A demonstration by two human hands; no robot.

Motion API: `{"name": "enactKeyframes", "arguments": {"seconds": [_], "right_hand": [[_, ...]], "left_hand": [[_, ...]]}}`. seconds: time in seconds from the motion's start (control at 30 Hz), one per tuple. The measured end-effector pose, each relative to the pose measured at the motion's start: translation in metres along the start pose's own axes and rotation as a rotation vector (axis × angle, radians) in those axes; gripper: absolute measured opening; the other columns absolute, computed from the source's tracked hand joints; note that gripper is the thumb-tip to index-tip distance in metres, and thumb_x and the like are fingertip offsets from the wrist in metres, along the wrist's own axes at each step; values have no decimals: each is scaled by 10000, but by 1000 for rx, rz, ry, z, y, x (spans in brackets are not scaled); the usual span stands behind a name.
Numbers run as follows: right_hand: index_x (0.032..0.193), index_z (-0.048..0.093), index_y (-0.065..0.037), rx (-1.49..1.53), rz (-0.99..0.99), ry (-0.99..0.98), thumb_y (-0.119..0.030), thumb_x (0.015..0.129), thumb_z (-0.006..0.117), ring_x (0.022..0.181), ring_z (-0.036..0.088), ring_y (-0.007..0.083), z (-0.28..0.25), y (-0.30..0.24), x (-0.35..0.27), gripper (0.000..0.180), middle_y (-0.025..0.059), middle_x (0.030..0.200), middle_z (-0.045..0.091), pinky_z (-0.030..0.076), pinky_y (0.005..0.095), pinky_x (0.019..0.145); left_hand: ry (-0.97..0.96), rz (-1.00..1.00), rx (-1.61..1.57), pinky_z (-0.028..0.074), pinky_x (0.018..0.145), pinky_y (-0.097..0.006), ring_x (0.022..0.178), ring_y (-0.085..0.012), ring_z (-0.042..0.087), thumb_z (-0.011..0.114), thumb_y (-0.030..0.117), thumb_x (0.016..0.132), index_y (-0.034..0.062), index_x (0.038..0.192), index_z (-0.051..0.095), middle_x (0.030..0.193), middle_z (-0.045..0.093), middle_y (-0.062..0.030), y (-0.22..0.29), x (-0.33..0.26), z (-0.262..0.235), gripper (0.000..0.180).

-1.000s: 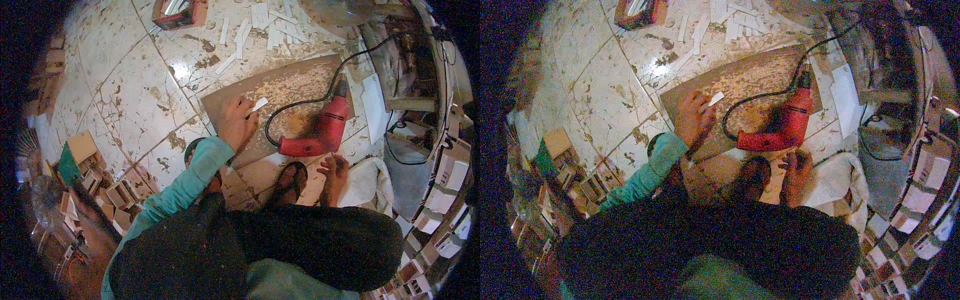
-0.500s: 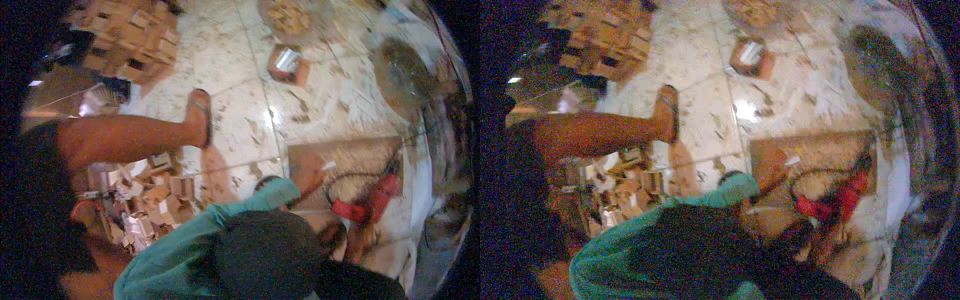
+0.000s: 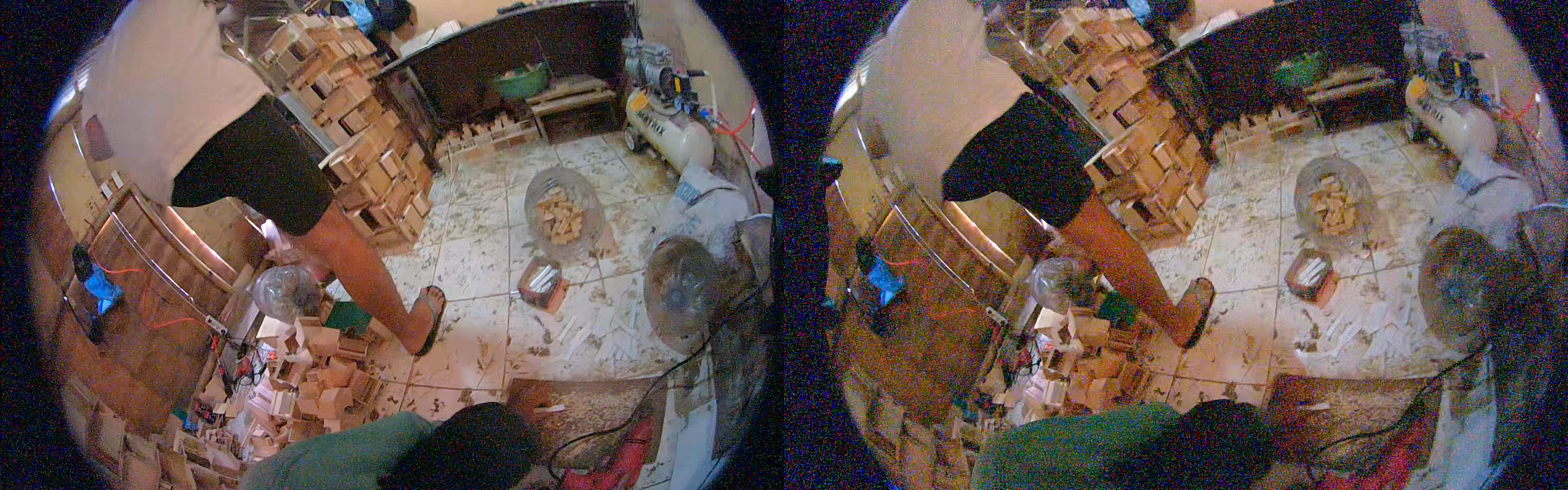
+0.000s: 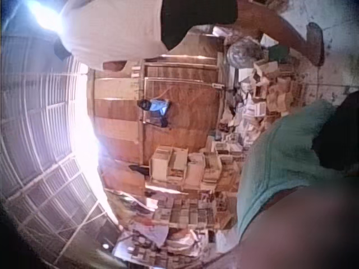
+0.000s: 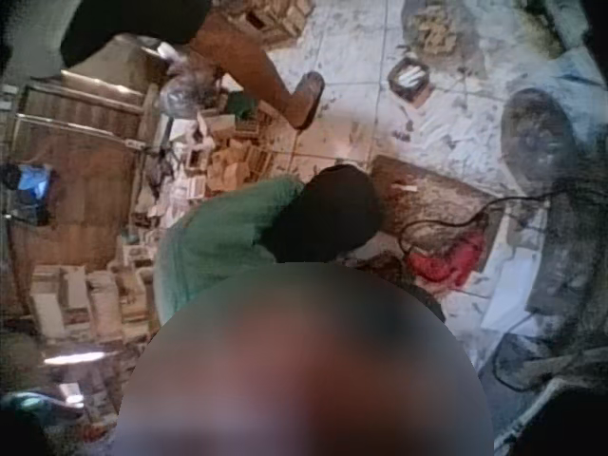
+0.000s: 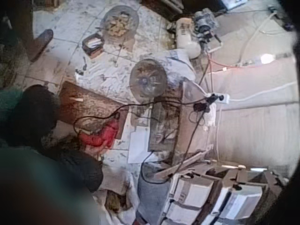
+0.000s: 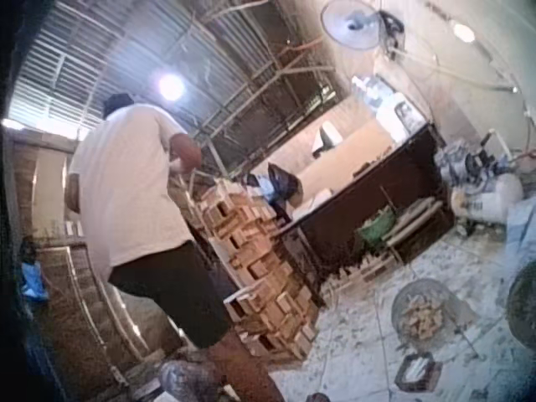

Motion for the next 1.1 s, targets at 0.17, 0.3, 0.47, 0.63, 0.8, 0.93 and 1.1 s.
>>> {"name": "enactKeyframes", "arguments": {"seconds": [0.17,0.3,0.47,0.63,0.8,0.93,1.1], "right_hand": [[1334,379,-63,8,-38,16,-299,886,622,925,600,271,-25,-13,-8,562,154,1118,565,525,382,725],[1339,375,-64,4,-70,80,-294,877,635,910,602,269,-73,-17,-29,577,154,1112,569,525,381,719],[1344,369,-65,-18,-128,135,-288,867,651,892,604,267,-105,-43,-51,598,155,1104,574,525,379,712],[1350,364,-66,-118,-225,199,-282,856,667,874,606,265,-115,-99,-89,619,156,1097,578,525,378,705],[1356,359,-67,-291,-385,285,-276,845,684,856,609,262,-98,-165,-121,640,157,1089,583,525,377,698],[1361,355,-67,-455,-515,385,-271,837,697,841,611,261,-55,-217,-157,658,158,1083,587,524,375,692],[1384,312,-69,-554,-500,753,-288,750,776,790,612,266,-15,-255,-197,816,173,1044,596,530,366,688]], "left_hand": [[73,3,40,434,653,-432,736,-326,565,725,212,645,57,745,673,752,594,-139,5,-4,2,191],[130,6,112,432,643,-429,723,-319,567,732,227,631,64,728,676,735,598,-134,-13,13,1,198],[-14,55,110,431,685,-442,778,-313,568,739,203,667,83,821,690,764,602,-131,-35,38,14,202],[-98,-34,134,402,745,-432,840,-311,528,744,250,695,107,831,681,830,575,-107,-41,38,21,208],[-74,38,211,380,796,-437,899,-317,507,726,249,731,100,868,671,871,576,-104,-30,41,13,209],[-81,-9,179,381,819,-442,909,-318,511,722,221,736,98,888,674,895,580,-99,-32,38,13,201],[-18,65,123,396,822,-442,916,-325,516,723,195,732,94,897,673,913,580,-95,-28,35,12,200]]}}
Point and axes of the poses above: each hand's wrist, its own x-axis towards the middle knuckle, its own z-axis out of the palm, y = z × x, the point moved 8 cm from there along x, towards the middle knuckle
